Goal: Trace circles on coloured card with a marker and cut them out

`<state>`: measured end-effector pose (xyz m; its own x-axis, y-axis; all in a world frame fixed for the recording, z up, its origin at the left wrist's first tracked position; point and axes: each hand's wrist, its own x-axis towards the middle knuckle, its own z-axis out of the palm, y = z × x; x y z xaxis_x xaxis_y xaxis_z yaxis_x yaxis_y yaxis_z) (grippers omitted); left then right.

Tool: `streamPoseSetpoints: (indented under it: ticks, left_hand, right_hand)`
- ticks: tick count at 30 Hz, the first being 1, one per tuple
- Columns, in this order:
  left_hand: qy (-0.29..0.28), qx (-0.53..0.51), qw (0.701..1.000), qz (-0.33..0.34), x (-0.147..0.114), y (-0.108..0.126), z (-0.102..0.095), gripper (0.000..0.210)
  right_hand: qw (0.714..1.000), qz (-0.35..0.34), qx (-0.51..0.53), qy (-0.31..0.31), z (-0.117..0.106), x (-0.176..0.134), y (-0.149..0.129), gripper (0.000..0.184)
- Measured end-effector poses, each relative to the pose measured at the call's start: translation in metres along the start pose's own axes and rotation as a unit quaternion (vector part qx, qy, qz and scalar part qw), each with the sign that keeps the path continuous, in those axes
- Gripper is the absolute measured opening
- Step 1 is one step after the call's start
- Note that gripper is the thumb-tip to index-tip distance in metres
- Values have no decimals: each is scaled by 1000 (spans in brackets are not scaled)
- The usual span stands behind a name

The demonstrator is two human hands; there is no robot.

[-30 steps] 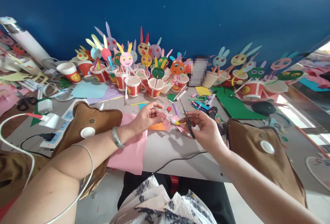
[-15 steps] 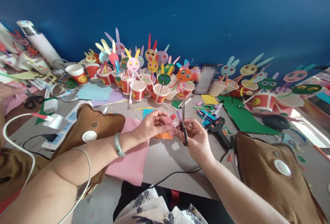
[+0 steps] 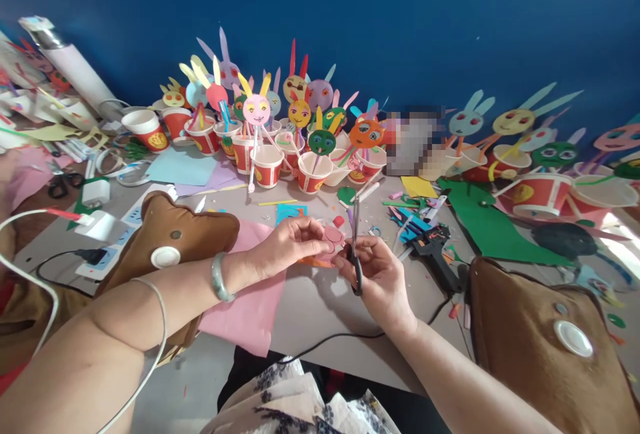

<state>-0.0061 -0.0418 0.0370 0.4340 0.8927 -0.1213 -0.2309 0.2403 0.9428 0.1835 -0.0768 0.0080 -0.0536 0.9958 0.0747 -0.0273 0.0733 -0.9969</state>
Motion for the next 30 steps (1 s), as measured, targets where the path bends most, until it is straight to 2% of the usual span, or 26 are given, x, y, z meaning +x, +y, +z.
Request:
streamPoseSetpoints:
  ticks: [4,8,12,15,19,24,30]
  left_hand:
    - [14,15,1000,24,-1,6,-3,27]
    - [9,-16,1000,-3,-3,11,-4,24]
    - [18,-20,1000,10,-4,9,-5,20]
    - [14,-23,999,22,-4,7,-6,18]
    - [15,-41,999,4,-4,7,-6,22]
    - [-4,-41,999,-5,-6,8,-4,25]
    - [-16,-48,999,-17,-7,8,-4,23]
  right_hand:
    - [999,-28,-18,-17,-2,-2,-5,37]
    - [995,-49,-57,-68,-5,-3,-2,43]
    - [991,-49,-79,-92,-7,-6,5,54]
    - [989,-44,-87,-109,-8,-7,7,56]
    - [985,-26,-94,-142,-6,-9,6,57]
    - [984,-14,-85,-154,-2,-10,4,54]
    - [986,-11,-96,-135,0,-10,4,52]
